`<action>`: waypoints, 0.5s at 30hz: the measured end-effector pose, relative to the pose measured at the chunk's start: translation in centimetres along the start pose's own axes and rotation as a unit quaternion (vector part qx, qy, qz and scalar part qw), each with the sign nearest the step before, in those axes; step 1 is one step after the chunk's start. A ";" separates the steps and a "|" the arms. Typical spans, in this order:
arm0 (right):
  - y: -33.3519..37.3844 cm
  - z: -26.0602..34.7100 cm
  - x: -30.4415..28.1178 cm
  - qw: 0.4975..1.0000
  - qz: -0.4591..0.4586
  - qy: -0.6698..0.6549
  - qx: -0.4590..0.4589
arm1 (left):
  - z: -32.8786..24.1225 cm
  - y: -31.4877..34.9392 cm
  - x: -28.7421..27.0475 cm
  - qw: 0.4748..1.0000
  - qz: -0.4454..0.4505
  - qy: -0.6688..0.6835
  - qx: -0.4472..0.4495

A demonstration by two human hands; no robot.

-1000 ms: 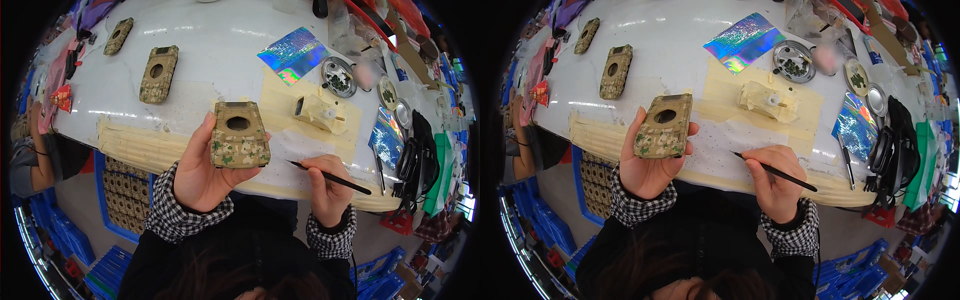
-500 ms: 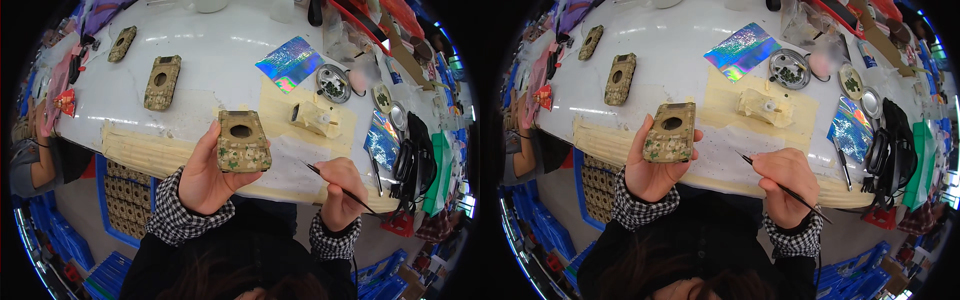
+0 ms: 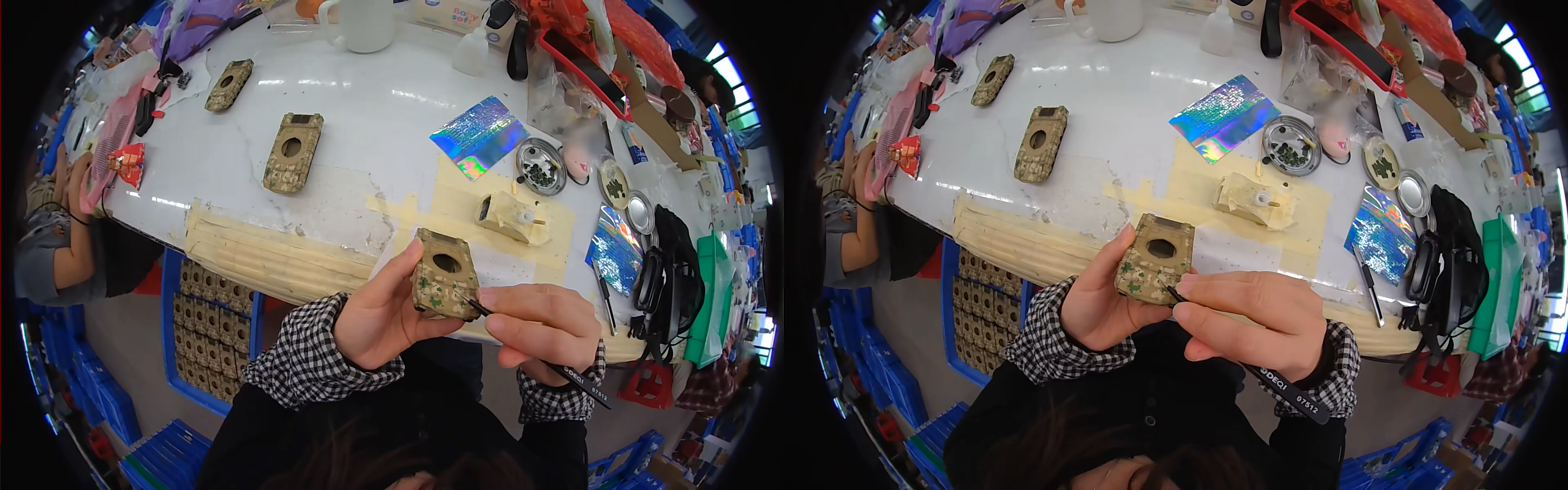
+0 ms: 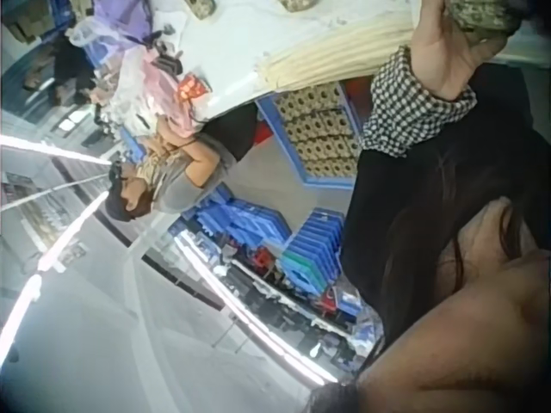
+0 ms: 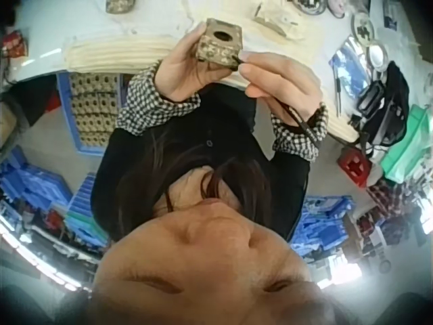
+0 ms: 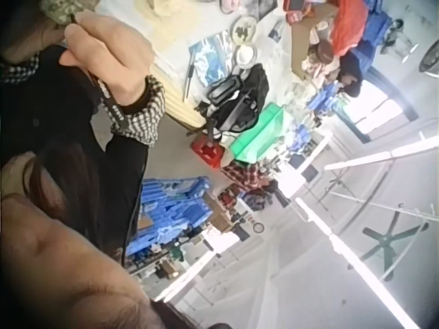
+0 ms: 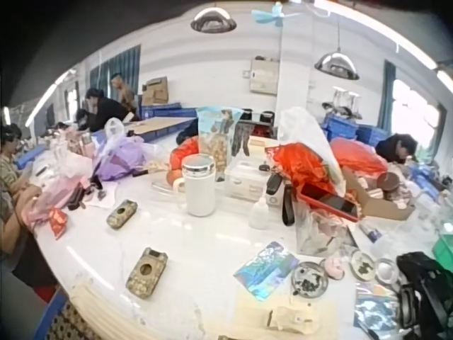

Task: Painting and detailing a small toy tank turret with a brush and using tweezers to handle small parts.

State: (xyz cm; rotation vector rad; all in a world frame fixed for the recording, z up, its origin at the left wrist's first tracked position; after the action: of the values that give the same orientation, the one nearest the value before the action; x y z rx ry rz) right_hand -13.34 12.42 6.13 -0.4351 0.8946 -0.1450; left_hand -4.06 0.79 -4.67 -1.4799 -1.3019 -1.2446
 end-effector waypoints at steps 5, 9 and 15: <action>-0.1 0.1 0.0 1.000 0.005 0.004 0.016 | 0.0 -0.1 0.0 1.000 0.005 -0.020 -0.006; -0.2 0.1 0.1 1.000 0.006 0.000 0.020 | 0.0 0.0 0.2 0.998 -0.023 -0.052 -0.016; -0.4 0.1 0.1 1.000 0.015 0.007 0.026 | -0.1 0.0 0.2 0.997 -0.032 -0.067 -0.018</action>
State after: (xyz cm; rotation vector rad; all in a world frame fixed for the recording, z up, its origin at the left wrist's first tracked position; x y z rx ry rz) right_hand -13.15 12.09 6.25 -0.3720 0.9093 -0.1447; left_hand -4.06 0.70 -4.50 -1.5804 -1.4305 -1.2326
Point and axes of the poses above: each hand's wrist, its own y-axis away from the middle knuckle, its own x-axis out of the palm, z = x × y, the point moved 5 cm from there along -y, towards the middle knuckle, and after that the axes turned 13 degrees about z, right-handed, at the moved point
